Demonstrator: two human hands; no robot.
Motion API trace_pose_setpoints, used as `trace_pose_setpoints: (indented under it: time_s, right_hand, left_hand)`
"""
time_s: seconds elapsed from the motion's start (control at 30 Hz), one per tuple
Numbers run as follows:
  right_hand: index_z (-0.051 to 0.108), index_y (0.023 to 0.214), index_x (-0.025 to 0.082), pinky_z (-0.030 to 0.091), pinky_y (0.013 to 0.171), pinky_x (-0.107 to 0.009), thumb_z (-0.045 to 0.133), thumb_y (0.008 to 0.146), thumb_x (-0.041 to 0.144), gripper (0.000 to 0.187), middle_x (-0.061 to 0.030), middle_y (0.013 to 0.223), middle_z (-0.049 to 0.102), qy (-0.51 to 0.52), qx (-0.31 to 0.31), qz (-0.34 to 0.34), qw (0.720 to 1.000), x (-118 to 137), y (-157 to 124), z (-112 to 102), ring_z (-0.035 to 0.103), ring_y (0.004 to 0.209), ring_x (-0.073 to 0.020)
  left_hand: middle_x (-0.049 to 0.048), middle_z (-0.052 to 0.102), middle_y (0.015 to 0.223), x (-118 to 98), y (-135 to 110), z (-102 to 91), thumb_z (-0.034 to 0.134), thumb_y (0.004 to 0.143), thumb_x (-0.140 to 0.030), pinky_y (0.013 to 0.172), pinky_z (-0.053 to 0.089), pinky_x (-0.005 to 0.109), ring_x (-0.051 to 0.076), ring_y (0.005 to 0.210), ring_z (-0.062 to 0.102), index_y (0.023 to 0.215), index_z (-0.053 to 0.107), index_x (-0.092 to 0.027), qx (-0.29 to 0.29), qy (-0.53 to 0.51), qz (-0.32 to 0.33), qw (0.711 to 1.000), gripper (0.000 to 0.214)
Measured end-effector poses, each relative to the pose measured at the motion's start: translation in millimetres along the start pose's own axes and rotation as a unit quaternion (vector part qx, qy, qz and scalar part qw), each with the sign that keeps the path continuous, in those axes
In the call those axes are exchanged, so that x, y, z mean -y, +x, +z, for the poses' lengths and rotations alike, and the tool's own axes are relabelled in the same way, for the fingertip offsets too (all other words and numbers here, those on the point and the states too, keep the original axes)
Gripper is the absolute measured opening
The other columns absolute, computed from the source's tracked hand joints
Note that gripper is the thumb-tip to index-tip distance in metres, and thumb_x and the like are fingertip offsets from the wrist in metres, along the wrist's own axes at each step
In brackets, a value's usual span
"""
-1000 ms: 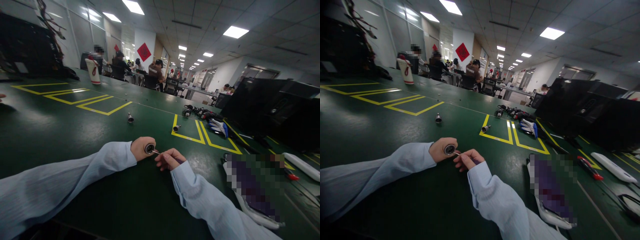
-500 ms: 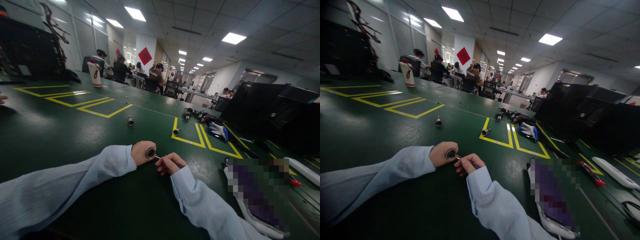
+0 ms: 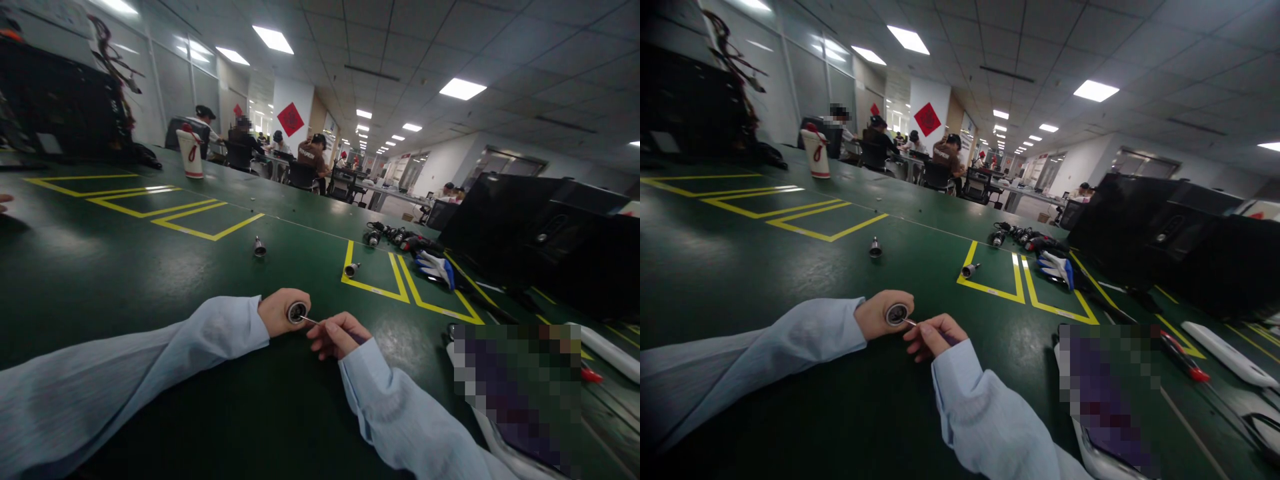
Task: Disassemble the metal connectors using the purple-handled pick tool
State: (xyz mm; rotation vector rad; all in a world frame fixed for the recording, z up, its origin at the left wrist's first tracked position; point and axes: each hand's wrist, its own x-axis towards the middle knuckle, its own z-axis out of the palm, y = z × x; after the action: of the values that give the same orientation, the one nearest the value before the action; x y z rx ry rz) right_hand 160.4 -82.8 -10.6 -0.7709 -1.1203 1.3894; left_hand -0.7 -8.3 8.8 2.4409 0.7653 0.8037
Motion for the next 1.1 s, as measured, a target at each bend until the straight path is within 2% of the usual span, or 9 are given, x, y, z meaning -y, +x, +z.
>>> trace_pose_setpoints:
  time_s: [0.27,0.5,0.67,0.93,1.1]
  right_hand:
    - [0.059,0.068,0.015,0.047,0.045,-0.016,0.065,0.071,0.038,0.024,-0.0019,0.070,0.070,-0.031,-0.022,-0.011,0.999,0.8,-0.9,2.6,0.061,0.052,-0.0078]
    - [0.059,0.070,0.015,0.048,0.047,-0.017,0.066,0.070,0.038,0.024,-0.0030,0.072,0.071,0.021,0.010,0.019,1.000,2.4,0.7,-1.7,0.063,0.056,-0.0094]
    - [0.060,0.070,0.015,0.047,0.047,-0.017,0.066,0.071,0.036,0.021,-0.0028,0.073,0.071,0.037,0.019,0.014,0.999,2.1,0.6,-1.5,0.063,0.056,-0.0089]
    - [0.059,0.067,0.015,0.047,0.046,-0.018,0.067,0.069,0.036,0.023,-0.0022,0.069,0.070,-0.006,-0.009,0.002,1.000,0.8,-2.9,-2.1,0.061,0.054,-0.0092]
    - [0.060,0.065,0.015,0.048,0.047,-0.020,0.069,0.065,0.037,0.023,-0.0023,0.067,0.070,-0.003,-0.001,0.018,1.000,1.8,-4.7,-5.6,0.062,0.055,-0.0103]
  left_hand:
    - [-0.0028,0.045,0.058,2.6,0.2,1.0,0.056,0.070,-0.024,0.050,0.032,0.018,0.008,0.053,0.042,0.060,0.046,-0.014,-0.001,0.092,-0.007,0.996,0.017]
    - [-0.0033,0.044,0.057,1.4,-0.1,0.7,0.054,0.070,-0.025,0.051,0.032,0.018,0.007,0.053,0.041,0.058,0.043,-0.014,-0.004,0.030,0.025,0.999,0.020]
    - [-0.0034,0.044,0.056,2.9,0.0,2.1,0.054,0.069,-0.024,0.051,0.032,0.018,0.007,0.053,0.041,0.058,0.043,-0.014,0.002,0.002,0.023,1.000,0.018]
    - [-0.0026,0.047,0.057,2.1,-0.5,4.2,0.056,0.069,-0.026,0.050,0.032,0.018,0.008,0.053,0.043,0.059,0.047,-0.013,0.026,0.058,0.012,0.998,0.019]
    - [-0.0030,0.047,0.057,2.5,-1.9,6.4,0.056,0.069,-0.028,0.051,0.034,0.018,0.008,0.054,0.044,0.059,0.046,-0.014,0.047,0.033,0.030,0.998,0.020]
